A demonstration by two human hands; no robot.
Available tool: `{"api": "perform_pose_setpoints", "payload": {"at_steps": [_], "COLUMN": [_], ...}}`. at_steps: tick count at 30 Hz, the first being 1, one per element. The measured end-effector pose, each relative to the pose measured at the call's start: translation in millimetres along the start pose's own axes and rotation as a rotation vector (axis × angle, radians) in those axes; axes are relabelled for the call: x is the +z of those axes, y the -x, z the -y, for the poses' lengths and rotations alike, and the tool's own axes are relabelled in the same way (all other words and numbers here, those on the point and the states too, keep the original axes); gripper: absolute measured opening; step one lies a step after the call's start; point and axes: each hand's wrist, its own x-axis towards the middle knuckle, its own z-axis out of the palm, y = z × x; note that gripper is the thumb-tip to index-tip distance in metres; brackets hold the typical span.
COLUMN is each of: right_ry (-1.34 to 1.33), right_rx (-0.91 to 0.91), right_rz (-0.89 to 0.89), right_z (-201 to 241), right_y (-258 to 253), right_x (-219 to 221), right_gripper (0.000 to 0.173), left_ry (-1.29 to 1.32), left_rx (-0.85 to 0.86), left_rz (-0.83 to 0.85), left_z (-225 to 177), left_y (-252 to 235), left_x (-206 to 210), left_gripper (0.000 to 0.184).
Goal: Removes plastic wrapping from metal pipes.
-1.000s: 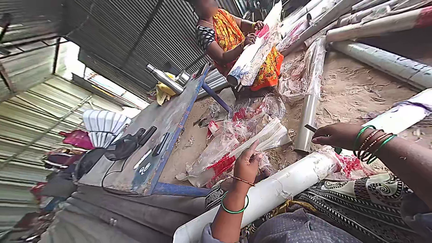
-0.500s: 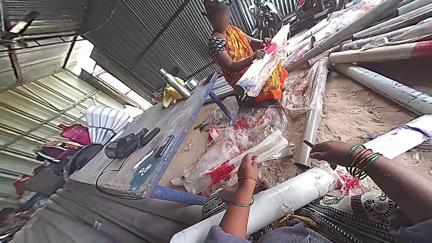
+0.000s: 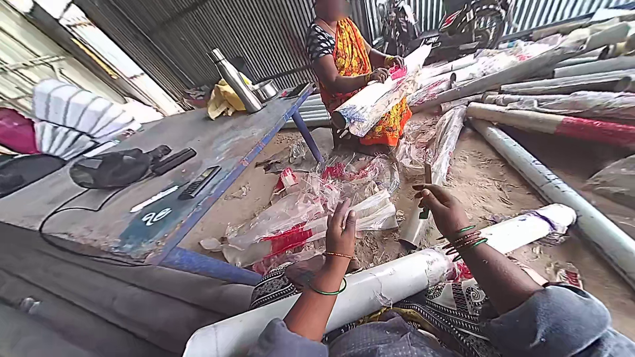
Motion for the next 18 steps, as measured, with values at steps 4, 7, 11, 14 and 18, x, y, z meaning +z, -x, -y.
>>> {"api": "perform_pose_setpoints", "payload": {"at_steps": [4, 7, 11, 14, 18], "right_ry": [-0.332, -0.170, -0.196, -0.207, -0.201], "right_rx": [-0.196, -0.494, -0.648, -0.694, -0.644], "right_rz": [-0.232, -0.295, -0.347, -0.315, -0.287], "right_z": [24.3, 44.0, 69.0, 75.9, 70.0], "right_y": [15.5, 31.9, 53.8, 65.3, 75.3], "right_x": [32.5, 44.0, 49.1, 52.6, 65.7], "right_gripper": [0.038, 0.054, 0.063, 0.057, 0.052], "left_ry": [0.535, 0.679, 0.773, 0.813, 0.626], "left_rx": [0.251, 0.328, 0.319, 0.397, 0.510], "left_rz": [-0.064, -0.012, -0.026, -0.061, -0.119], "left_z": [-62.4, -86.5, -89.6, -86.8, -82.3], "left_y": [7.9, 10.6, 22.9, 31.9, 35.2], "left_x": [8.0, 13.5, 6.8, -0.7, -8.6], "left_gripper": [0.062, 0.089, 0.102, 0.099, 0.064]}}
